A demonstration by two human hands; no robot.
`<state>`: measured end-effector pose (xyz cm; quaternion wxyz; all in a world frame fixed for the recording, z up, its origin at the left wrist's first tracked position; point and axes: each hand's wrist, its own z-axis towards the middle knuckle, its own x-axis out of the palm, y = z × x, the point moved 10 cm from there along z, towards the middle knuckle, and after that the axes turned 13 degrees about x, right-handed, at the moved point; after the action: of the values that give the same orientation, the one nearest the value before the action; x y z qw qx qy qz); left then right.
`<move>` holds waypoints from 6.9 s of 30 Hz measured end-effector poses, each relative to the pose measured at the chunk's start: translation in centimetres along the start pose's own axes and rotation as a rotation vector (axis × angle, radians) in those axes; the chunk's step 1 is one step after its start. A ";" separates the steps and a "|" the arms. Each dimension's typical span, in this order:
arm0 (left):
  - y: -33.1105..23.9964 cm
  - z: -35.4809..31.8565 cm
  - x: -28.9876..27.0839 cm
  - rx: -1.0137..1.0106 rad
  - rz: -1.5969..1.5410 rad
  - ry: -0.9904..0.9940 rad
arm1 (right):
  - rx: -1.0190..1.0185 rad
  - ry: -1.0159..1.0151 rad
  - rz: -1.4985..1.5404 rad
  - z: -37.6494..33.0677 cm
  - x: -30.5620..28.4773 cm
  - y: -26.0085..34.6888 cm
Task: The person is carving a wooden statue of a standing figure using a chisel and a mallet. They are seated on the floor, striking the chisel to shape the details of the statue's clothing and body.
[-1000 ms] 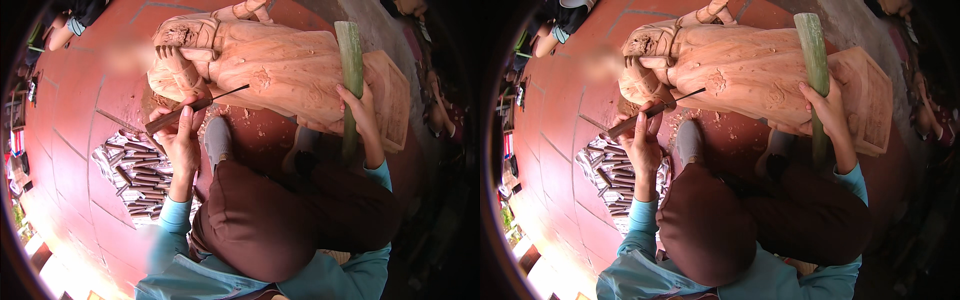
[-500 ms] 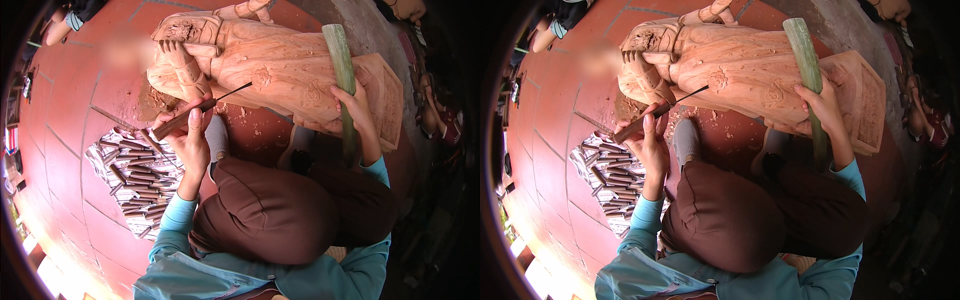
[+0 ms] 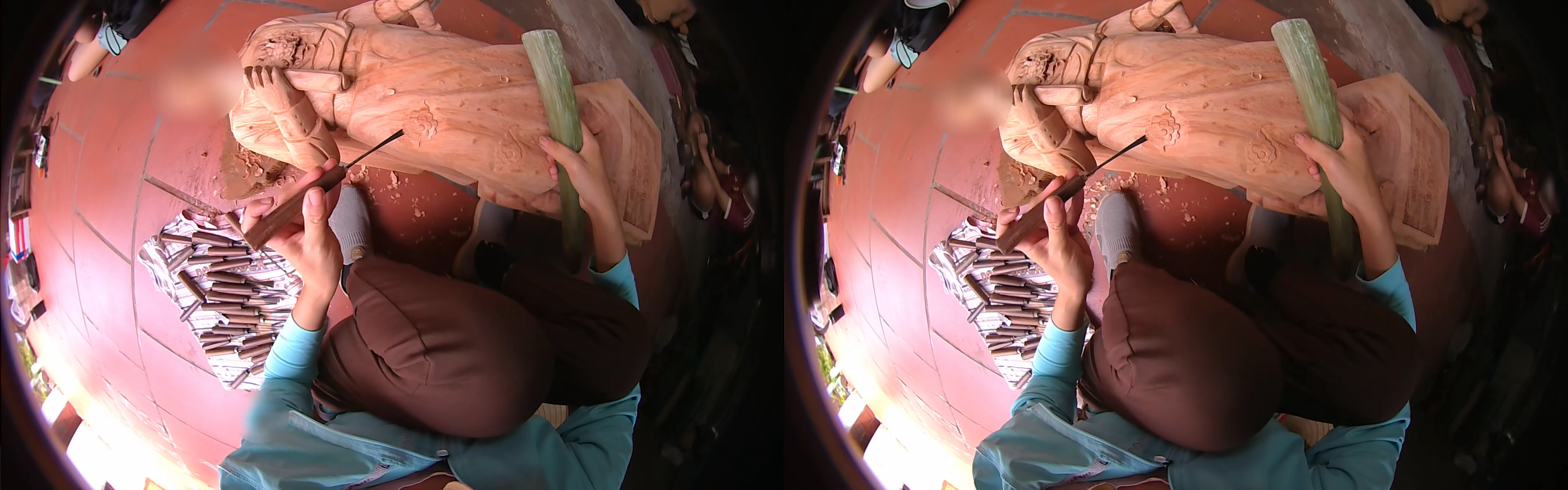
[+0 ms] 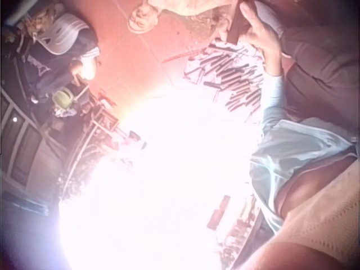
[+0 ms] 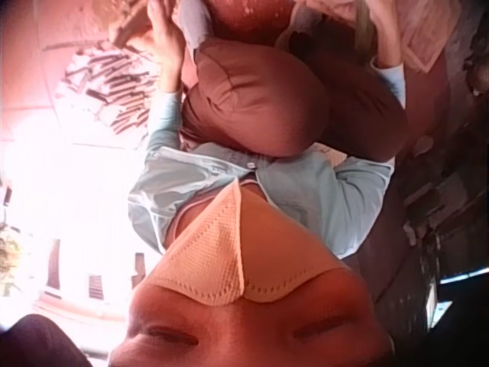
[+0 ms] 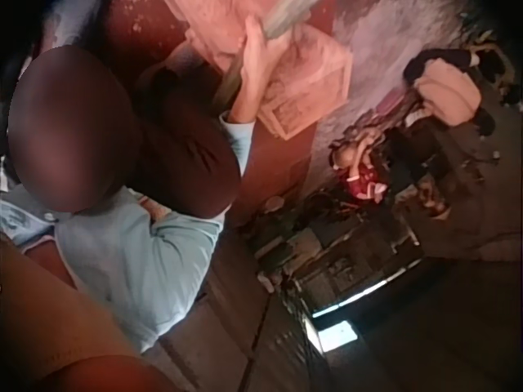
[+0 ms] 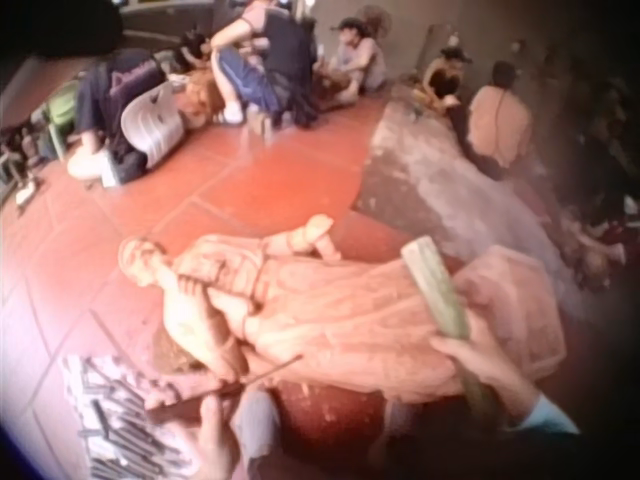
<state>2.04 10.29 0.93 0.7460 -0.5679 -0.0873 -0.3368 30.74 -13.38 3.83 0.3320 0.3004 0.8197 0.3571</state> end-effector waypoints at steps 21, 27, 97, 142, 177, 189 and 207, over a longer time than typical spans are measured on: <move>0.3 0.3 -0.4 0.036 0.060 0.044 | 0.009 -0.057 -0.038 0.0 -0.3 -0.1; 0.6 0.5 -0.7 0.014 0.051 0.031 | 0.020 -0.062 -0.044 0.0 -0.3 -0.1; 1.0 2.5 0.1 -0.056 0.149 0.108 | 0.018 -0.091 -0.078 -0.1 0.0 0.2; 2.5 1.8 -0.2 -0.155 0.092 0.030 | -0.023 -0.101 -0.072 0.0 -0.2 0.0; 2.5 2.2 -0.1 -0.183 0.098 -0.006 | -0.074 -0.098 -0.092 -0.3 0.0 0.7; 4.4 1.4 -0.8 -0.288 -0.106 -0.032 | 0.009 -0.111 -0.090 0.0 -0.1 0.2; 4.1 -0.6 -1.5 -0.197 -0.060 -0.126 | -0.015 -0.102 -0.103 0.0 -0.3 0.0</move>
<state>3.20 10.89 -3.26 0.6694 -0.6555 -0.1173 -0.3295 30.90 -13.59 3.87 0.3937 0.2732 0.8134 0.3298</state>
